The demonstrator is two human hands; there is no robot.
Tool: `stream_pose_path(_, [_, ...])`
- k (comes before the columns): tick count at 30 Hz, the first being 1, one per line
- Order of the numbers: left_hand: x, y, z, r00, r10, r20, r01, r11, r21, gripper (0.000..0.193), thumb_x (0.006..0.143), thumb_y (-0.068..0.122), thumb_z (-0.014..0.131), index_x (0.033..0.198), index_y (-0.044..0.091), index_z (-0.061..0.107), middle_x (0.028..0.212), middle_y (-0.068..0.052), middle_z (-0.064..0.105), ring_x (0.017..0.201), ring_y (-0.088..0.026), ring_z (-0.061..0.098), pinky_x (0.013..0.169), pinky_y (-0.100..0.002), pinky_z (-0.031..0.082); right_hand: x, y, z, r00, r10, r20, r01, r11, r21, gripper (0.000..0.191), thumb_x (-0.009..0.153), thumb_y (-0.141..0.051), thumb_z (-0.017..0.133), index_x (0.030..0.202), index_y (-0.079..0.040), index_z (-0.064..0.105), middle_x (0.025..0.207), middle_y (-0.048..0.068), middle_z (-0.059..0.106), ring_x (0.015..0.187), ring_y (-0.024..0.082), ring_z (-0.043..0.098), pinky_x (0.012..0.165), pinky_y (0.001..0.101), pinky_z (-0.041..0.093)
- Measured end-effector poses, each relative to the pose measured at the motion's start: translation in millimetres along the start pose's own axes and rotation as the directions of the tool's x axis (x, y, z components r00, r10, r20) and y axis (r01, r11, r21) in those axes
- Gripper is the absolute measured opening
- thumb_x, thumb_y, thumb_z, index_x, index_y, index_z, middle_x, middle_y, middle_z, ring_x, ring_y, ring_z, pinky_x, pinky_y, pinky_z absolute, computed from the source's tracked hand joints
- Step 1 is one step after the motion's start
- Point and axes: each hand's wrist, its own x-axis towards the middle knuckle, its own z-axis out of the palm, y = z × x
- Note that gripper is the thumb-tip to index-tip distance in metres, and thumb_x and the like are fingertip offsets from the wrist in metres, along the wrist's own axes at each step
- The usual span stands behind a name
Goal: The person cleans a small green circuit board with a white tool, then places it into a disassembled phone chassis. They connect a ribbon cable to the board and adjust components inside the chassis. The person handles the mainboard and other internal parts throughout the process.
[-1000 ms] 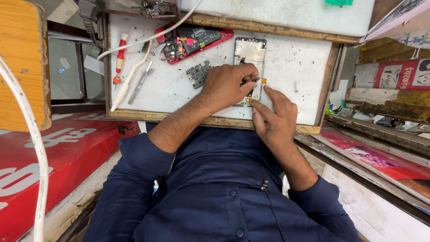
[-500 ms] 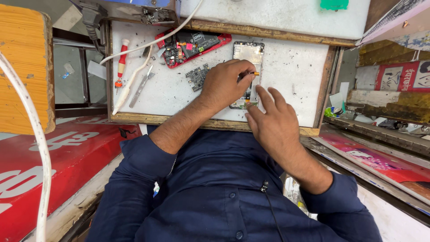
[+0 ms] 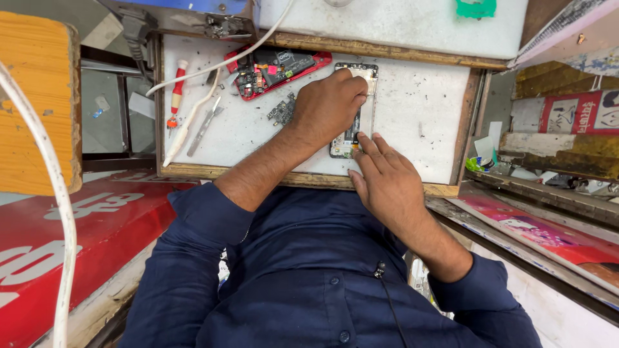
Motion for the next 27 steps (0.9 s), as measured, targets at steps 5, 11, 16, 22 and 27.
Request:
stream_pose_path(5, [-1, -1, 0, 1.000, 0.007, 0.007, -0.006, 1.000, -0.009, 0.009, 0.095, 0.025, 0.072, 0.098, 0.017, 0.073, 0.089, -0.002, 0.067, 0.069, -0.024, 0.070, 0.056, -0.040, 0.056, 1, 4, -1, 0.999, 0.011, 0.042, -0.011, 1.000, 0.008, 0.033, 0.094, -0.031, 0.072, 0.117, -0.007, 0.072, 0.141, 0.012, 0.065, 0.130, 0.028, 0.062, 0.095, 0.0406, 0.056])
stream_pose_path(11, [1, -1, 0, 1.000, -0.028, 0.014, 0.028, 0.999, -0.018, 0.009, 0.093, 0.026, 0.074, 0.097, 0.018, 0.074, 0.089, -0.001, 0.066, 0.069, -0.022, 0.071, 0.056, -0.039, 0.056, 9, 6, -8, 0.994, -0.004, 0.105, 0.008, 0.999, -0.039, 0.035, 0.092, -0.033, 0.073, 0.116, -0.008, 0.074, 0.139, 0.010, 0.066, 0.127, 0.027, 0.062, 0.090, 0.0396, 0.058])
stream_pose_path(16, [0, 2, -1, 0.998, -0.062, 0.011, 0.063, 0.997, -0.045, 0.008, 0.093, 0.026, 0.075, 0.096, 0.019, 0.073, 0.089, 0.000, 0.065, 0.069, -0.021, 0.070, 0.057, -0.039, 0.056, 18, 11, -21, 0.993, -0.069, 0.095, 0.067, 0.997, 0.032, 0.035, 0.088, -0.031, 0.074, 0.112, -0.006, 0.075, 0.132, 0.007, 0.069, 0.120, 0.028, 0.063, 0.091, 0.0382, 0.056])
stream_pose_path(22, [0, 0, -1, 0.996, -0.085, 0.007, 0.085, 0.990, -0.117, 0.009, 0.092, 0.027, 0.075, 0.094, 0.018, 0.073, 0.087, 0.001, 0.064, 0.068, -0.018, 0.070, 0.056, -0.037, 0.055, 26, 15, -29, 0.988, -0.085, 0.132, 0.062, 0.983, 0.174, 0.034, 0.087, -0.028, 0.076, 0.110, -0.004, 0.076, 0.121, 0.004, 0.071, 0.108, 0.026, 0.064, 0.092, 0.0379, 0.054])
stream_pose_path(27, [1, 1, 0, 0.995, -0.094, 0.036, 0.096, 0.995, -0.041, 0.009, 0.092, 0.027, 0.076, 0.093, 0.018, 0.073, 0.089, 0.001, 0.064, 0.066, -0.019, 0.069, 0.053, -0.037, 0.054, 27, 14, -29, 0.978, -0.021, 0.207, -0.024, 0.978, 0.208, 0.030, 0.087, -0.028, 0.076, 0.107, -0.005, 0.076, 0.118, 0.005, 0.073, 0.096, 0.026, 0.065, 0.084, 0.0396, 0.055])
